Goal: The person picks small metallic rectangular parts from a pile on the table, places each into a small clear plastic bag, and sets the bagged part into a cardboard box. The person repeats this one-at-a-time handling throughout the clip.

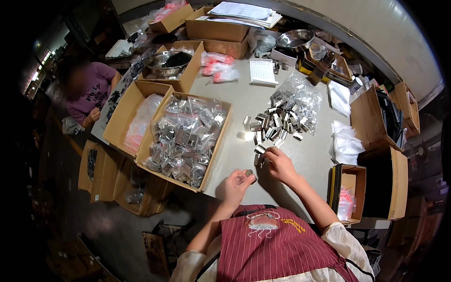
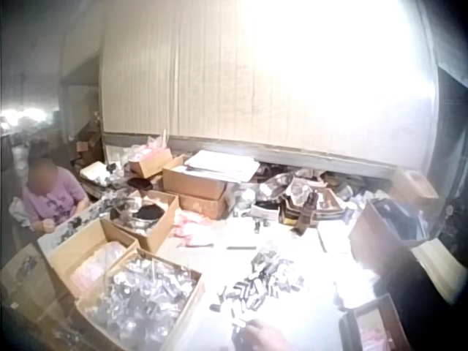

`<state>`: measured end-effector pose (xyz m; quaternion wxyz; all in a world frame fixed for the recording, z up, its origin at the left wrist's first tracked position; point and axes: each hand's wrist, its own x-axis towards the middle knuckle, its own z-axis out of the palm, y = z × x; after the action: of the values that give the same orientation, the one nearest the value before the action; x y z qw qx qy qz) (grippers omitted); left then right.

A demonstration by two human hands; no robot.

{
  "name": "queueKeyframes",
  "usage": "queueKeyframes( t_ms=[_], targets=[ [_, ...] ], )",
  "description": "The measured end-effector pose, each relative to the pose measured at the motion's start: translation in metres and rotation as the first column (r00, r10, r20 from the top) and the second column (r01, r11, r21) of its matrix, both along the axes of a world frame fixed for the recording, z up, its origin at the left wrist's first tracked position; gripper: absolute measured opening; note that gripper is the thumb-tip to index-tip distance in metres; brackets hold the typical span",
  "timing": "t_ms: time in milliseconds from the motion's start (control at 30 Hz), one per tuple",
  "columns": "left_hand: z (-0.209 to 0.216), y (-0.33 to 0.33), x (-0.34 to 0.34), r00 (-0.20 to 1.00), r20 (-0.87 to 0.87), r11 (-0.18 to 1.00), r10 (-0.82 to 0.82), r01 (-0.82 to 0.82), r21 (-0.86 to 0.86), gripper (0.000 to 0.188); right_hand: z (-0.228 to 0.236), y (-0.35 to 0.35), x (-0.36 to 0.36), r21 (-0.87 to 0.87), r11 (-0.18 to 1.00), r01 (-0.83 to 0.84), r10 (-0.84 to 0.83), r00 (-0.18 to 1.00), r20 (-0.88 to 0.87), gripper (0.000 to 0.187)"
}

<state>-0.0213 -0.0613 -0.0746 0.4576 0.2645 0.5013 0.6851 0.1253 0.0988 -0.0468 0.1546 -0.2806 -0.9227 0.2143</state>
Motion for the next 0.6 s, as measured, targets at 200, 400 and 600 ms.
queueKeyframes(
  t_ms=[200,400,600],
  targets=[
    [0.009,0.000,0.000,0.998,0.041,0.999,0.052,-0.053,0.015,0.017,-0.036,0.015,0.019,0.036,0.996,0.084,-0.083,0.996,-0.010,0.029],
    [0.023,0.006,0.008,0.787,-0.594,0.986,0.165,-0.129,0.103,0.040,0.022,0.004,0.028,-0.968,0.251,0.020,-0.365,0.928,-0.075,0.015],
    [0.050,0.011,0.015,0.697,-0.705,0.987,0.133,-0.025,0.161,0.046,0.058,-0.023,0.022,-0.977,0.189,-0.103,-0.337,0.927,-0.163,0.019]
  ],
)
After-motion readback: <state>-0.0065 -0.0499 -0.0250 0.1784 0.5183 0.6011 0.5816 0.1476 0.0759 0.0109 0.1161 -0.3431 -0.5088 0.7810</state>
